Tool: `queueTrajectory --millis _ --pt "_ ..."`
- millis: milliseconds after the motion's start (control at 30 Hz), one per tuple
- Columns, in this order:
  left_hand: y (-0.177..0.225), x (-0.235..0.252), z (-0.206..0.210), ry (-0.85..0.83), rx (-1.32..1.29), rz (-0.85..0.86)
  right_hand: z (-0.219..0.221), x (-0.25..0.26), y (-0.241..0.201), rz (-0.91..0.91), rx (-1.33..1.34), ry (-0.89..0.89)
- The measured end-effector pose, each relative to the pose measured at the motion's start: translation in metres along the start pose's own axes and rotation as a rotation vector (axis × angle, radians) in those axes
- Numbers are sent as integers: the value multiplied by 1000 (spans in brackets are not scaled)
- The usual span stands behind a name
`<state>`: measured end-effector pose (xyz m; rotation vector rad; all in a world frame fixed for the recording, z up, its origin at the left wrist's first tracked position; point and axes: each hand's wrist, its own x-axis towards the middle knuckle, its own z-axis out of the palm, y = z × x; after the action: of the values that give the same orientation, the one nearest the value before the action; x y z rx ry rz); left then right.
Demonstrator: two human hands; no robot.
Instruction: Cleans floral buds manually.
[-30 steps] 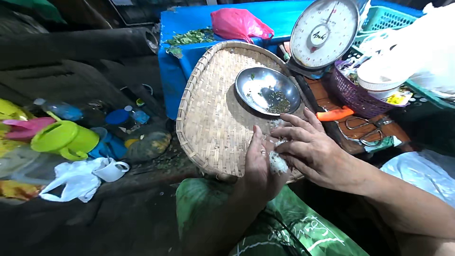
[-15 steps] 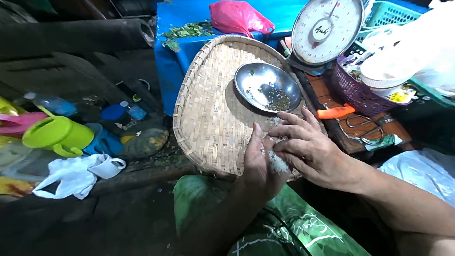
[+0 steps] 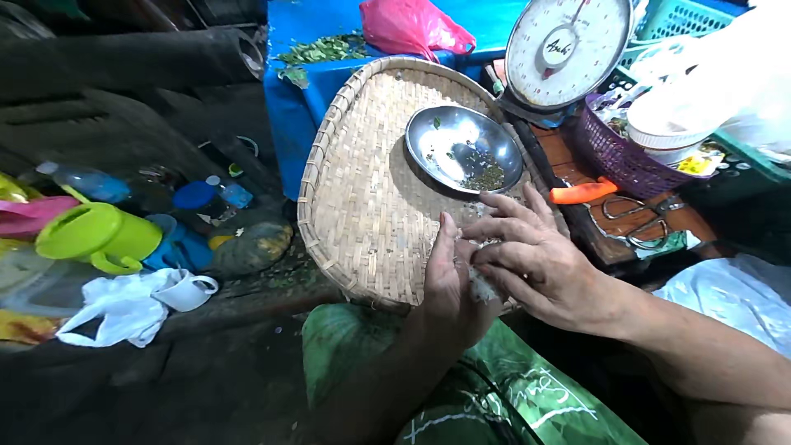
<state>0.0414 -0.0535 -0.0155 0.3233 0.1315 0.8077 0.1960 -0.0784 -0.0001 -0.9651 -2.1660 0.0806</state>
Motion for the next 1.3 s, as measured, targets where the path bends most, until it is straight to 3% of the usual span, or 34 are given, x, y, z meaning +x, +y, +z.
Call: queueTrajectory --millis 233,500,667,833,1300 --pt "1 0 2 -38 71 -10 -32 4 3 41 -55 0" --pt "1 3 6 52 126 -7 -66 -3 7 69 -256 -237" --pt "0 0 4 10 131 -13 -47 1 4 34 -202 -123" --pt "-1 -1 3 35 150 -10 -30 1 7 26 -126 -168" --pt "0 -1 5 28 191 -9 -33 3 10 43 -75 -98"
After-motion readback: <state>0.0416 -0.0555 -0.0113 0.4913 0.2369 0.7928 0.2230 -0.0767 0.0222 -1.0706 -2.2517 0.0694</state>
